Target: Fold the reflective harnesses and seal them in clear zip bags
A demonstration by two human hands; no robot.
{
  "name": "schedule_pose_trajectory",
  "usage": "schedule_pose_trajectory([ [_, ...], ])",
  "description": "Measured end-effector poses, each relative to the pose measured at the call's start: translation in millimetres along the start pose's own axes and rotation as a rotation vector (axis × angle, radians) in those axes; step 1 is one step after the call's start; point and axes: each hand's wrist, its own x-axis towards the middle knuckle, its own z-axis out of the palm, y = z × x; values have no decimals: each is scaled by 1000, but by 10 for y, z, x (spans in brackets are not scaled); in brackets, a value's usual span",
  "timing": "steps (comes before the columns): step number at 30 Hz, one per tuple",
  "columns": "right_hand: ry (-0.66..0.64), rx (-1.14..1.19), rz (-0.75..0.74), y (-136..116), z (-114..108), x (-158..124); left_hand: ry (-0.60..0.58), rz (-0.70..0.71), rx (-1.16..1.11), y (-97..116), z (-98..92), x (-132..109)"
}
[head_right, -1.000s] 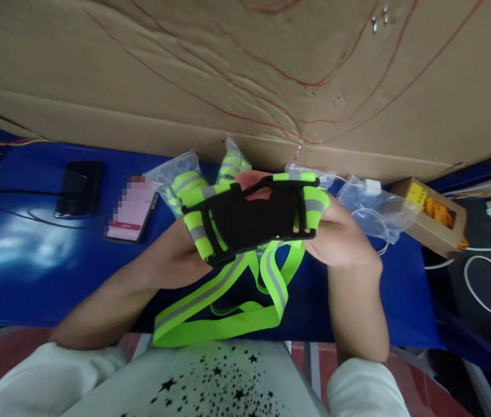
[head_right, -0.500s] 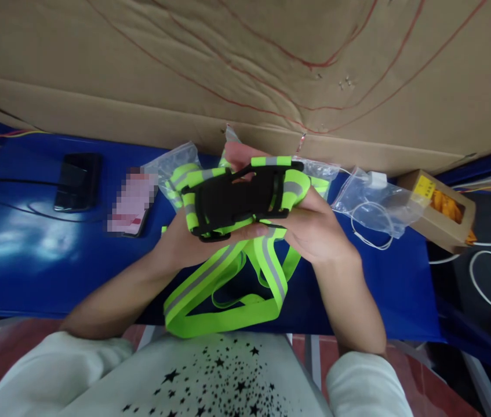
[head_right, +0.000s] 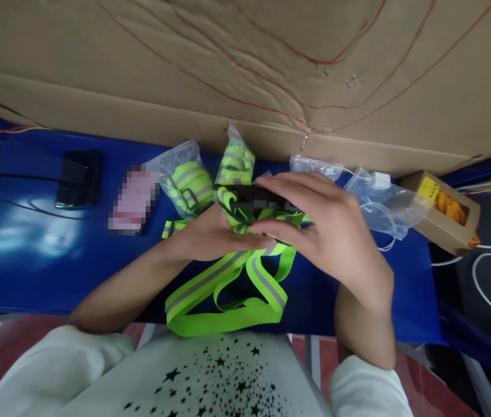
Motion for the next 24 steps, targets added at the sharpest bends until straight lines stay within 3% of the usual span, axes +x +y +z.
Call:
schedule_pose_trajectory([
  [3,29,126,50,42,-25,18,-29,-6,7,-12,8,2],
  [7,-143,302,118,144,-95,60,-30,-5,-5,13,22,-7],
  [10,-242,415,220,189,-120,57,-8,-117,-8,35,31,-18],
  [13,-161,486,253,172,-86,48,-56,-182,-159,49,30,-7],
  [16,2,523,282,133,-26,55,-77,-128,-298,60,15,21],
  [19,92,599,227,138,8,71,41,-57,-265,89,-29,30],
  [22,-13,740,151,192,32,90,171,-34,-149,142,-116,4],
  [24,-83,705,130,228,71,105,232,-20,-97,181,-183,-18],
])
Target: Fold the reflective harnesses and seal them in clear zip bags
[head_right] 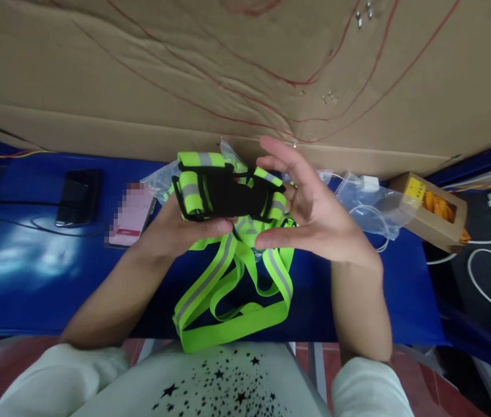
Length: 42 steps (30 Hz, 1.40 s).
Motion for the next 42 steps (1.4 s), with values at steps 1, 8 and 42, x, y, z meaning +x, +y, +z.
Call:
schedule_pose_trajectory([
  [1,-1,-66,-6,24,12,12,21,25,25,23,-28,-3],
  [8,181,-226,-133,12,65,19,-101,200,299,157,-134,-16],
  [42,590,-660,-334,67,344,40,220,280,599,32,30,-49],
])
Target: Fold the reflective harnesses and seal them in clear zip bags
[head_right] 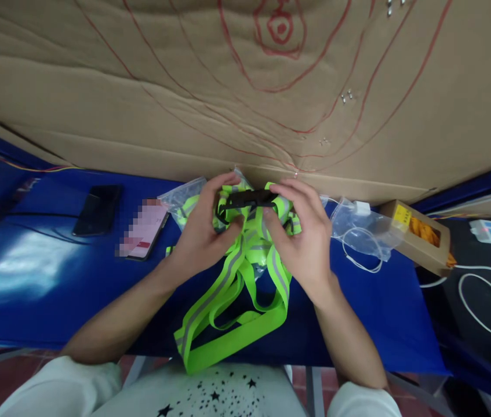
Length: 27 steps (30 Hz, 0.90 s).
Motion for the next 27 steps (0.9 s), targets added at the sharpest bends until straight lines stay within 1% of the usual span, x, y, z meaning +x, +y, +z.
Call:
schedule_pose_trajectory([
  [3,-23,-151,-88,-17,-56,10,41,57,219,-30,-67,13],
  [5,-81,-247,-114,3,-111,23,15,60,347,-30,-156,30],
  [7,-158,-318,-112,50,-162,30,-31,27,424,-16,-251,48],
  [10,-265,-390,-90,142,-213,29,-108,-29,459,11,-375,76],
  [13,-350,-425,-81,184,-274,42,-195,-24,442,57,-485,107],
  [15,-397,-414,-104,147,-362,80,-223,-2,447,129,-570,128],
  [17,-417,-378,-130,60,-506,139,-227,26,484,253,-676,145],
  [19,-354,-358,-128,-54,-694,200,-195,42,510,421,-808,148],
  [21,-234,-353,-79,-155,-889,245,-126,36,526,597,-958,132],
  [23,-140,-347,-23,-207,-1046,264,-59,18,568,725,-1109,95],
  [25,-50,-392,-32,-183,-1135,261,-15,-14,604,758,-1232,43],
  [27,60,-496,-134,-79,-1159,239,20,-68,591,679,-1313,-18],
])
